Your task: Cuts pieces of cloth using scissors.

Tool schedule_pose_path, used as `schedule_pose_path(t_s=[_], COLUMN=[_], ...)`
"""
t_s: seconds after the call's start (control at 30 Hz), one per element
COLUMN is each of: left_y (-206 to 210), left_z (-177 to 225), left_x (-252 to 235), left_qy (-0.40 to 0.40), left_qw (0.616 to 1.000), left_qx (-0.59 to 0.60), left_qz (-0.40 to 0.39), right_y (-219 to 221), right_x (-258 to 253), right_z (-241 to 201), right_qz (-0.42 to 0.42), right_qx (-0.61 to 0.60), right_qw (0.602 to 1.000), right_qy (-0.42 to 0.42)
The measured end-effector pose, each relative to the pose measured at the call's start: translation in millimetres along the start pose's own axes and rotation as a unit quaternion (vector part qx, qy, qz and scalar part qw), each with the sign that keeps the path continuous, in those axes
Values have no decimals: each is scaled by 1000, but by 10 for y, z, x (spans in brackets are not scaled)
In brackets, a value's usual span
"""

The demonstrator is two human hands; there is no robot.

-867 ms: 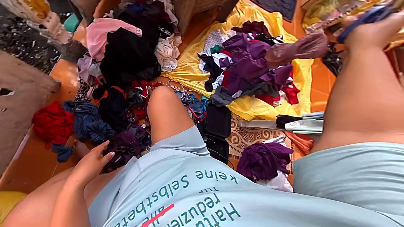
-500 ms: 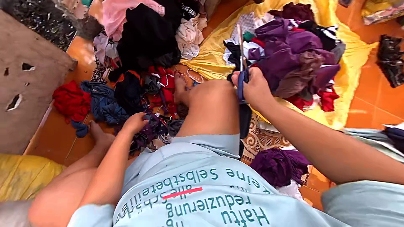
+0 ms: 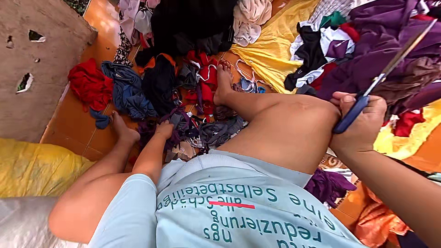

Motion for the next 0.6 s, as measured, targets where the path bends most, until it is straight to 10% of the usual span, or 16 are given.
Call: schedule_pose_path(t_s=[0.07,0.17,0.3,0.5,0.6], left_y=[-181,-616,-1382,-827,-345], left_z=[-184,-443,-423,-83,187], left_x=[64,259,656,428,149], left_qy=[-12,6,208,61,-50], left_qw=[963,738,594,952,998], left_qx=[264,655,765,300,-24], left_qz=[51,160,139,-20,-34], right_y=[-14,-36,-57,-133,-216], right_x=[28,50,93,125,159], right_z=[-15,-31,-46,-36,-6], right_qz=[-4,-7,7,18,26], right_qx=[-6,-6,-33,-37,-30], right_qw=[1000,1000,999,999,999], right_qy=[-4,-6,4,13,14])
Point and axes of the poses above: each hand's wrist, its own x-axis away from the middle knuckle, its own y-axis out of the palm, z = x × y, the point moved 9 cm from there along -x, towards the middle knuckle, and after that the axes turned 8 degrees about -x, right-handed, at the moved point
